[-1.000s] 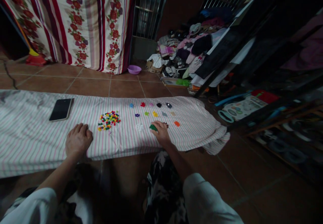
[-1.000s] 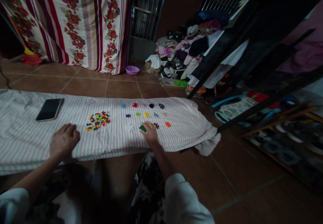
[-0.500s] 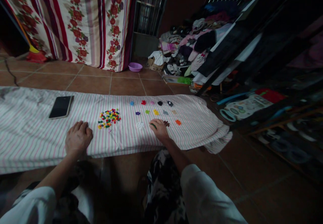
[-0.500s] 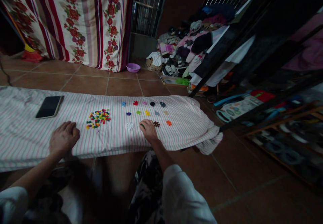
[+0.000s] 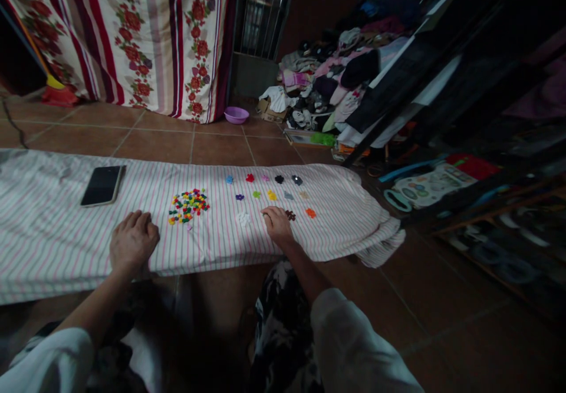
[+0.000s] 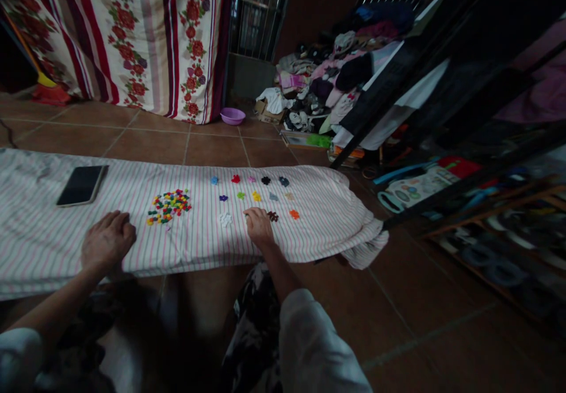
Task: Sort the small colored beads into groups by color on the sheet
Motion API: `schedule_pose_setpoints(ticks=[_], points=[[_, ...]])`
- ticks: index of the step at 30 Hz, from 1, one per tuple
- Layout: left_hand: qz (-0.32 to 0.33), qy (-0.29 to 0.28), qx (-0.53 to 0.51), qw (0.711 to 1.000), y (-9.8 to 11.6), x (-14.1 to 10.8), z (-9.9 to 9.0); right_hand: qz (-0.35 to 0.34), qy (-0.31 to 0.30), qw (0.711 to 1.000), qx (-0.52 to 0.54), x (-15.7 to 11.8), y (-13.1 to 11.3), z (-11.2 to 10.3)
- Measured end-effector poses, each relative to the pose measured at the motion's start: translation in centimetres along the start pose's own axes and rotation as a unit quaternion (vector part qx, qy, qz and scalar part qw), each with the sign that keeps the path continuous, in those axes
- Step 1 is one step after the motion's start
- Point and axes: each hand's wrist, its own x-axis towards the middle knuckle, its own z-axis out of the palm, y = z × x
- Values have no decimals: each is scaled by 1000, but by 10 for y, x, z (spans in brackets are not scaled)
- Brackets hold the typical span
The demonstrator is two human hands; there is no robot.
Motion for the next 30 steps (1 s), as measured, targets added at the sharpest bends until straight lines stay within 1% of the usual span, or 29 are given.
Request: schedule_pose_setpoints(ticks=[3, 8, 14, 17, 22, 26, 30], points=[[9, -2, 10, 1000, 0, 0, 0, 2, 11, 1000, 15, 0, 1, 0], [18, 4, 5, 1000, -1, 0, -1, 14, 54, 997, 55, -2, 3, 0], [16, 4, 3, 1000, -1, 1, 0, 97, 107, 985, 93, -3, 11, -1], [11, 6, -2, 1000, -2, 0, 1, 121, 118, 979, 113, -4, 14, -1], [11, 8, -22, 1000, -1, 0, 0, 131, 116, 977, 125, -5, 14, 1], [20, 19, -20, 999, -1, 0, -1, 145, 123, 974, 122, -4, 15, 4], [21, 6, -6, 1000, -1, 1, -2, 167, 136, 969, 117, -4, 19, 5]])
